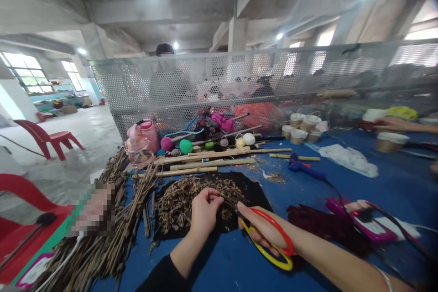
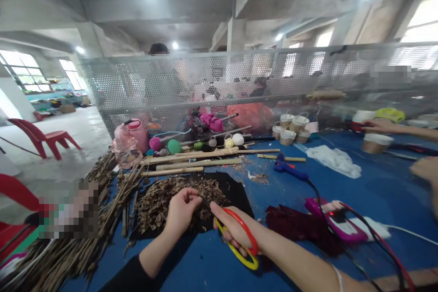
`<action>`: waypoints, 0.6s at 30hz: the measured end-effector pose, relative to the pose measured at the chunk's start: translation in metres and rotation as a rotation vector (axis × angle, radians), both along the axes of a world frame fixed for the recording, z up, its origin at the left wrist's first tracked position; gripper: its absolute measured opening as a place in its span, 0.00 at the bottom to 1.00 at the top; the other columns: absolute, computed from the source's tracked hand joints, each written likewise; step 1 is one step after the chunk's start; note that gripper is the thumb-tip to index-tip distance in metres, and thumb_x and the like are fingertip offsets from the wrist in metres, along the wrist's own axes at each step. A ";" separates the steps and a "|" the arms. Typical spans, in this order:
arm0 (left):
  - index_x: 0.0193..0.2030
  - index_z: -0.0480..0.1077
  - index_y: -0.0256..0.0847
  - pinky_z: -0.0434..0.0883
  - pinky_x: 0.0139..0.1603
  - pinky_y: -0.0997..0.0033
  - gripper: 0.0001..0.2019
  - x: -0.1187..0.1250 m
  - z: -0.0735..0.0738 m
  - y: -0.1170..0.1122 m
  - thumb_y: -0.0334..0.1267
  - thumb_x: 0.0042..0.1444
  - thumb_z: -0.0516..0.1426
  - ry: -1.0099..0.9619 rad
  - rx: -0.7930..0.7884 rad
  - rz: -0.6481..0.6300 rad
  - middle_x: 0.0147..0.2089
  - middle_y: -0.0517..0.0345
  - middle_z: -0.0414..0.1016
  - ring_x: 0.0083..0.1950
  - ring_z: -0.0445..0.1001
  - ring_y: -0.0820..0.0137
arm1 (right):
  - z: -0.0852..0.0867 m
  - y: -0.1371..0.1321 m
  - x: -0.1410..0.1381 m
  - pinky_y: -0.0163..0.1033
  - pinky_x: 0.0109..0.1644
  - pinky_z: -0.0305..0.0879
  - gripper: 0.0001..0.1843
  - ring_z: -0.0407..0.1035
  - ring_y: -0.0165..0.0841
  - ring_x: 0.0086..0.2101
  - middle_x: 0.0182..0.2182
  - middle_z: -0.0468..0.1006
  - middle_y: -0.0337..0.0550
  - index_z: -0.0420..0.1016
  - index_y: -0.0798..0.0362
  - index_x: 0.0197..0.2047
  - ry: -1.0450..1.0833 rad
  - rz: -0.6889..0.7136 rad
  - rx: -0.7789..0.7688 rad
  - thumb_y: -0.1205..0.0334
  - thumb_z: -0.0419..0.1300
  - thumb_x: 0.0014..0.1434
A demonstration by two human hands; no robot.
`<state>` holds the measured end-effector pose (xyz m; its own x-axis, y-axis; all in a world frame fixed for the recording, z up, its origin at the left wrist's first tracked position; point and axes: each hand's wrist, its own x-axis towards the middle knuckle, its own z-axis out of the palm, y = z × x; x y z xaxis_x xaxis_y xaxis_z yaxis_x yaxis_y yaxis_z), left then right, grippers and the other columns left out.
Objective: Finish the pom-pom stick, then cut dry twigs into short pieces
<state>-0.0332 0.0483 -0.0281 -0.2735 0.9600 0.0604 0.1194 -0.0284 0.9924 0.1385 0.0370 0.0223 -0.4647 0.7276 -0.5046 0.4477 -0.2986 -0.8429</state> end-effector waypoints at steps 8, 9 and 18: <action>0.30 0.75 0.35 0.65 0.26 0.77 0.03 -0.009 -0.001 0.002 0.30 0.48 0.59 -0.044 -0.026 0.021 0.23 0.60 0.73 0.23 0.67 0.76 | 0.001 -0.007 -0.004 0.27 0.12 0.41 0.30 0.43 0.20 0.11 0.10 0.52 0.27 0.64 0.53 0.29 -0.067 -0.023 0.153 0.32 0.45 0.54; 0.29 0.74 0.35 0.65 0.25 0.77 0.02 -0.009 0.000 0.003 0.29 0.48 0.59 -0.131 -0.047 0.016 0.21 0.60 0.72 0.21 0.67 0.77 | 0.002 -0.009 -0.003 0.27 0.13 0.43 0.30 0.44 0.20 0.11 0.11 0.52 0.27 0.64 0.53 0.29 -0.070 -0.019 0.209 0.32 0.44 0.54; 0.32 0.71 0.32 0.69 0.25 0.87 0.05 -0.011 0.014 0.000 0.27 0.48 0.63 -0.775 -0.168 -0.050 0.27 0.56 0.74 0.26 0.73 0.80 | -0.016 -0.023 0.004 0.45 0.44 0.66 0.28 0.70 0.43 0.40 0.42 0.74 0.52 0.63 0.53 0.51 -0.393 -0.034 1.006 0.44 0.58 0.52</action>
<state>-0.0441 0.0486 -0.0137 -0.1345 0.9517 -0.2760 -0.6048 0.1419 0.7837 0.1426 0.0139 0.0060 -0.3722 0.9012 0.2221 0.7446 0.4327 -0.5082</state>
